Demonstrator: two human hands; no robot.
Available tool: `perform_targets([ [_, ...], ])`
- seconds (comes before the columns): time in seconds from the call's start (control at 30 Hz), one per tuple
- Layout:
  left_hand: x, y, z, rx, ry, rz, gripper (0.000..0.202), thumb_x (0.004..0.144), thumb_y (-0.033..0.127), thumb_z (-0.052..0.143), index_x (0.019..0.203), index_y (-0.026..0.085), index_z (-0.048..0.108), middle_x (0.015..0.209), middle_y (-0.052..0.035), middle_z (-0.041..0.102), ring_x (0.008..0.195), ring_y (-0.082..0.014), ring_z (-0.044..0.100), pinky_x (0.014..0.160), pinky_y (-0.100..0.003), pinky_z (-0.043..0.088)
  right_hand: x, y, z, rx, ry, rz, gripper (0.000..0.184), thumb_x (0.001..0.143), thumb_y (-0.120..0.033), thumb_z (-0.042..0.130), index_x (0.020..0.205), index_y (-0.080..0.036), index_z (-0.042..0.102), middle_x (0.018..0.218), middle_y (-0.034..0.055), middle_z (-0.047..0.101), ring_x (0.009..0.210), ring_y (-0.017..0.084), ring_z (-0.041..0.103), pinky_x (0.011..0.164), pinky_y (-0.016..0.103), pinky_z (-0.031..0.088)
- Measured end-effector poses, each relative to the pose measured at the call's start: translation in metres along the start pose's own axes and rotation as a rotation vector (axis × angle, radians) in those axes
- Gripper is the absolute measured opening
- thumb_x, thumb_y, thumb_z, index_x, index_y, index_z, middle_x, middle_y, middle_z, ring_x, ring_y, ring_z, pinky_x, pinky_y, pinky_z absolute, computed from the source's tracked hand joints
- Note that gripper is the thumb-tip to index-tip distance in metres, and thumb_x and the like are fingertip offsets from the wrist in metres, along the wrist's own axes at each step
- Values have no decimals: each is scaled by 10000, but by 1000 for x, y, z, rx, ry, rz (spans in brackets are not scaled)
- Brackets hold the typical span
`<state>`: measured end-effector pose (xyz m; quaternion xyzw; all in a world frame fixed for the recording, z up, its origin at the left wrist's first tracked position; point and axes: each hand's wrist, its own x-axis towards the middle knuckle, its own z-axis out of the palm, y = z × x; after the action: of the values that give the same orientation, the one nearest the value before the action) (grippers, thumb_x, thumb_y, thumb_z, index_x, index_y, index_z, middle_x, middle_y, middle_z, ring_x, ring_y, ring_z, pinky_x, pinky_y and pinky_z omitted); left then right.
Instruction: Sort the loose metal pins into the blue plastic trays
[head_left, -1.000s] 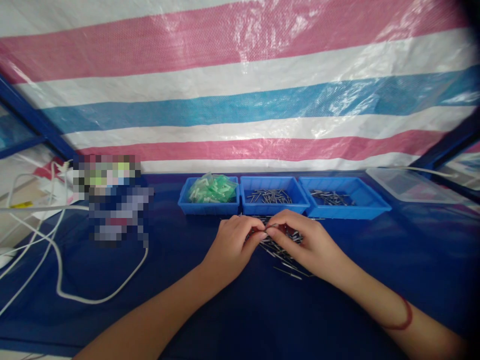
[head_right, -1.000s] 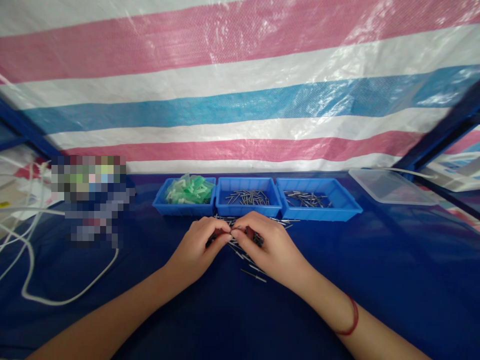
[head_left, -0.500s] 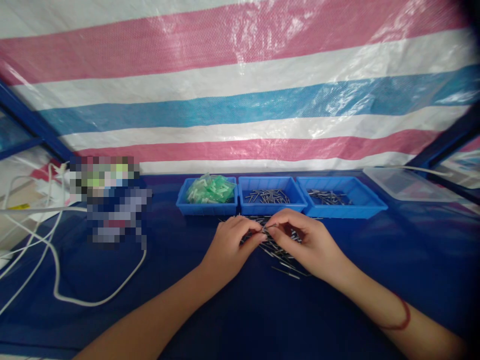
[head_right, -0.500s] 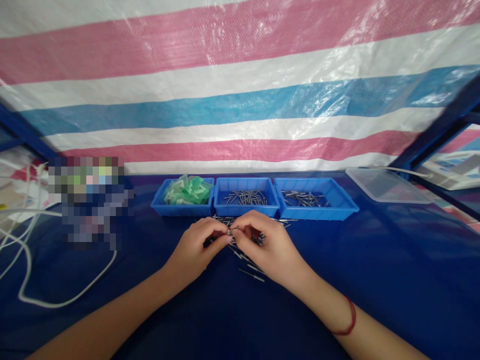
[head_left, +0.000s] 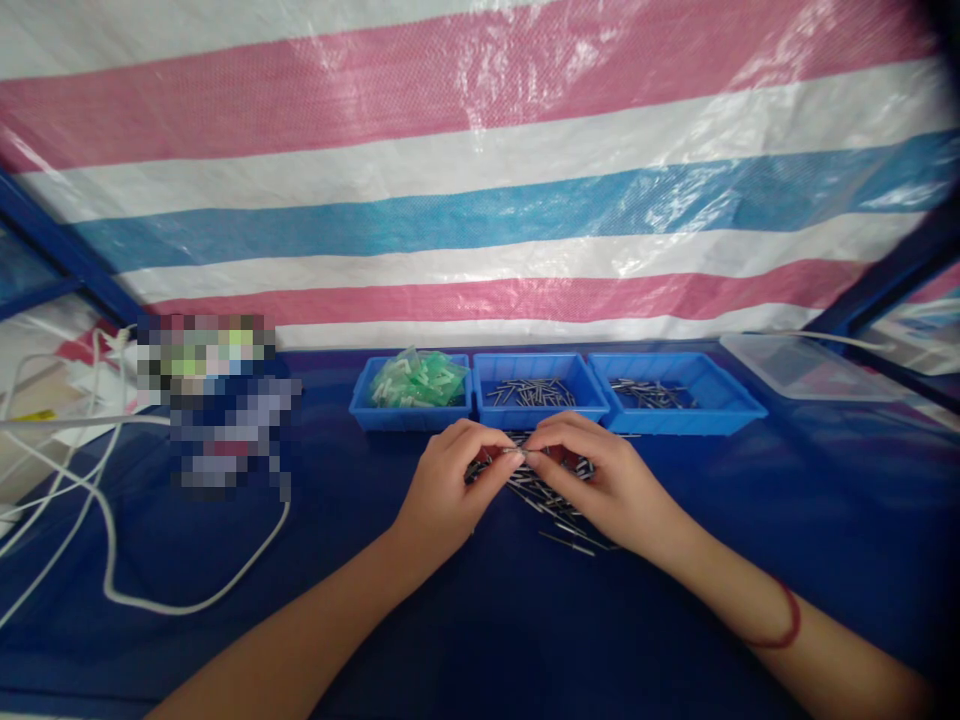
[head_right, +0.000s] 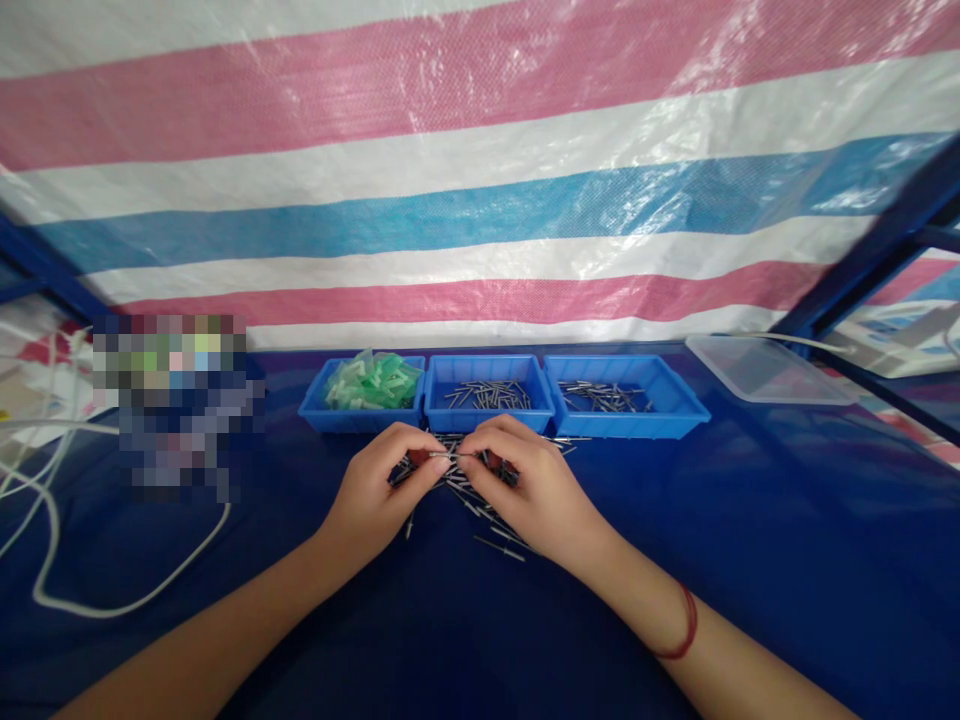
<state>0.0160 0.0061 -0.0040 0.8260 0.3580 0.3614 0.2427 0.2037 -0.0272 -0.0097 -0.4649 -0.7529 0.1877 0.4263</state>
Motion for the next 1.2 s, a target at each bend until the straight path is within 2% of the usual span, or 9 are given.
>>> perform_targets([
  [0.17, -1, -1, 0, 108, -71, 16, 185, 873, 311, 590, 1020, 204, 622, 938, -31, 655, 896, -179, 582, 812, -321, 415, 6, 10, -23, -205, 108, -40, 145, 905, -259, 505, 939, -212, 637, 976, 81, 618, 929, 202, 596, 798, 347, 491],
  [0.33, -2, -4, 3, 257, -234, 107, 182, 899, 348, 556, 977, 264, 697, 1019, -33, 662, 974, -199, 551, 834, -357, 369, 8, 42, -70, -607, 367, 110, 149, 849, -301, 548, 861, -195, 651, 895, 88, 626, 821, 248, 610, 754, 395, 481],
  [0.43, -2, -5, 3, 299, -291, 103, 184, 887, 359, 574, 983, 279, 709, 1026, -32, 658, 980, -205, 537, 827, -364, 357, 1, 66, -93, -833, 381, 224, 180, 842, -305, 526, 813, -183, 655, 831, 133, 616, 753, 284, 589, 707, 426, 456],
  [0.53, -3, -7, 3, 328, -325, 104, 191, 866, 374, 604, 1007, 292, 704, 1049, -25, 649, 1006, -213, 519, 822, -367, 346, -6, 86, -103, -1010, 345, 252, 200, 817, -338, 542, 744, -188, 652, 706, 127, 568, 691, 296, 560, 649, 438, 427],
  [0.63, -3, -9, 3, 349, -347, 107, 172, 875, 360, 598, 996, 291, 698, 1048, -12, 644, 1016, -210, 510, 821, -365, 333, -8, 93, -100, -1039, 345, 247, 231, 793, -382, 573, 804, -174, 674, 735, 137, 576, 731, 308, 562, 643, 435, 419],
  [0.73, -2, -9, 3, 366, -360, 108, 149, 892, 351, 577, 949, 279, 695, 1040, -3, 643, 1013, -203, 504, 813, -357, 325, -3, 87, -88, -975, 338, 228, 264, 798, -400, 570, 865, -170, 682, 826, 151, 607, 819, 319, 569, 690, 445, 427],
  [0.87, -1, -7, 4, 402, -369, 119, 156, 906, 347, 556, 916, 255, 681, 1016, -12, 638, 1000, -201, 496, 809, -353, 318, 4, 63, -64, -840, 302, 81, 230, 834, -362, 542, 909, -191, 677, 931, 131, 622, 895, 300, 560, 798, 480, 426],
  [1.03, -2, -6, 3, 447, -377, 125, 163, 920, 331, 534, 922, 234, 665, 1015, -16, 629, 986, -200, 496, 815, -358, 314, 5, 23, -32, -669, 103, -104, 182, 858, -283, 540, 944, -188, 670, 1017, 111, 614, 954, 269, 537, 868, 435, 437],
  [1.2, -2, -8, 2, 437, -389, 150, 194, 867, 395, 604, 984, 250, 662, 1047, -12, 622, 999, -209, 498, 805, -358, 311, 1, 9, -17, -566, -8, -171, 146, 872, -223, 534, 921, -170, 661, 1002, 100, 617, 952, 237, 549, 879, 408, 446],
])
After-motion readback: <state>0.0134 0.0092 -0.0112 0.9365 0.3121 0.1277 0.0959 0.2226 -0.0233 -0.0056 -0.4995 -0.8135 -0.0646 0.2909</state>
